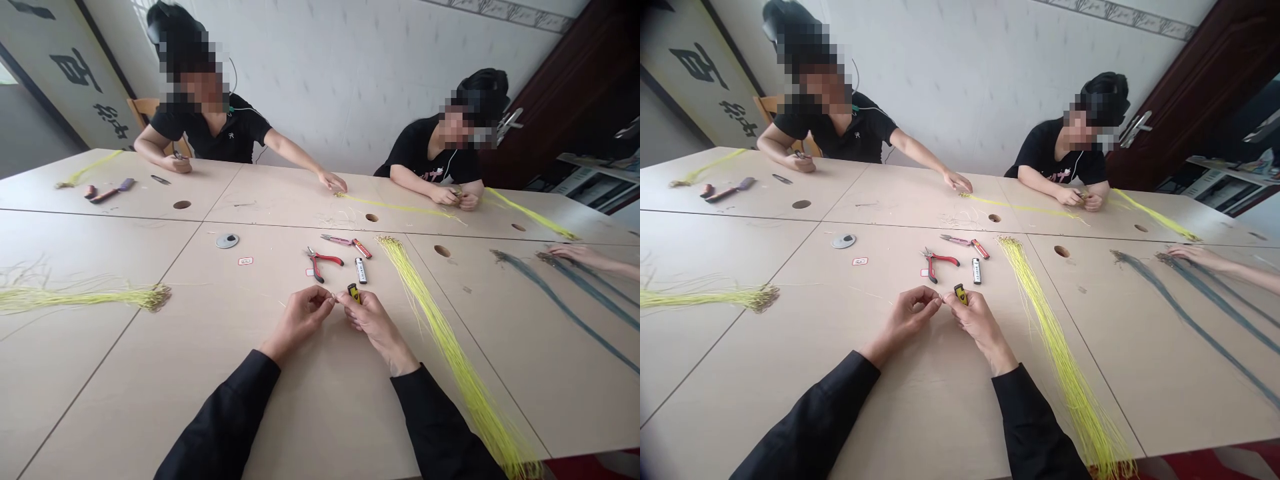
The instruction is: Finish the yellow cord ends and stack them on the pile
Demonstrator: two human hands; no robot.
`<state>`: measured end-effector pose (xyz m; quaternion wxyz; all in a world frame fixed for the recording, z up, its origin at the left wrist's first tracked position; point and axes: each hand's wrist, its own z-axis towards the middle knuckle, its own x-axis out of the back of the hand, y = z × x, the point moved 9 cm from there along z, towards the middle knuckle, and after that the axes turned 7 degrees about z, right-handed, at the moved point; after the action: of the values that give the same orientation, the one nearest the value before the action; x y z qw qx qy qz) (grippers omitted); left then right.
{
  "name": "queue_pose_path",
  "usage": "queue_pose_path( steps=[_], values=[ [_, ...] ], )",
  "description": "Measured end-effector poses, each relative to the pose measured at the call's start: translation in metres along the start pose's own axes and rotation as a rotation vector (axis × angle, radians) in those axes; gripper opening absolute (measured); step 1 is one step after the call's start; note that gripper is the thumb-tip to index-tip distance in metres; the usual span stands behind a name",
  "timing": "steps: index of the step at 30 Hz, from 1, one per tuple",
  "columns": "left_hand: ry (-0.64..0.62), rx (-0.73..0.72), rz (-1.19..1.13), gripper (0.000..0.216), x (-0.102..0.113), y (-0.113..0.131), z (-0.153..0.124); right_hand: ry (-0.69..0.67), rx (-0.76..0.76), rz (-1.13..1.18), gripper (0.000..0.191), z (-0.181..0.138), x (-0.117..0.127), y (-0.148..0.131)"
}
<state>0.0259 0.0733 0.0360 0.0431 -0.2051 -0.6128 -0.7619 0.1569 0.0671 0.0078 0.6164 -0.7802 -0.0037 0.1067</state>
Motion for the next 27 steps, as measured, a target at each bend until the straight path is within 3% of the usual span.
queue_pose_path(
  steps=[5, 12, 20, 23, 27],
  values=[
    [-0.044, 0.026, -0.071, 0.028, -0.005, -0.005, 0.000, 0.025, 0.120, -0.077, 0.034, 0.000, 0.004, -0.009],
    [-0.046, 0.003, -0.071, 0.024, -0.006, -0.005, 0.002, 0.010, 0.174, -0.169, 0.034, 0.002, 0.005, -0.010],
    [-0.030, 0.037, -0.096, 0.022, -0.007, -0.015, 0.004, 0.046, 0.129, -0.160, 0.053, 0.001, 0.008, -0.009],
    [-0.025, 0.050, -0.101, 0.020, -0.006, -0.017, 0.005, 0.113, 0.137, -0.290, 0.062, 0.001, 0.013, -0.012],
    [-0.007, 0.055, -0.097, 0.019, -0.005, -0.020, 0.006, 0.126, 0.171, -0.418, 0.058, 0.002, 0.011, -0.015]
  ],
)
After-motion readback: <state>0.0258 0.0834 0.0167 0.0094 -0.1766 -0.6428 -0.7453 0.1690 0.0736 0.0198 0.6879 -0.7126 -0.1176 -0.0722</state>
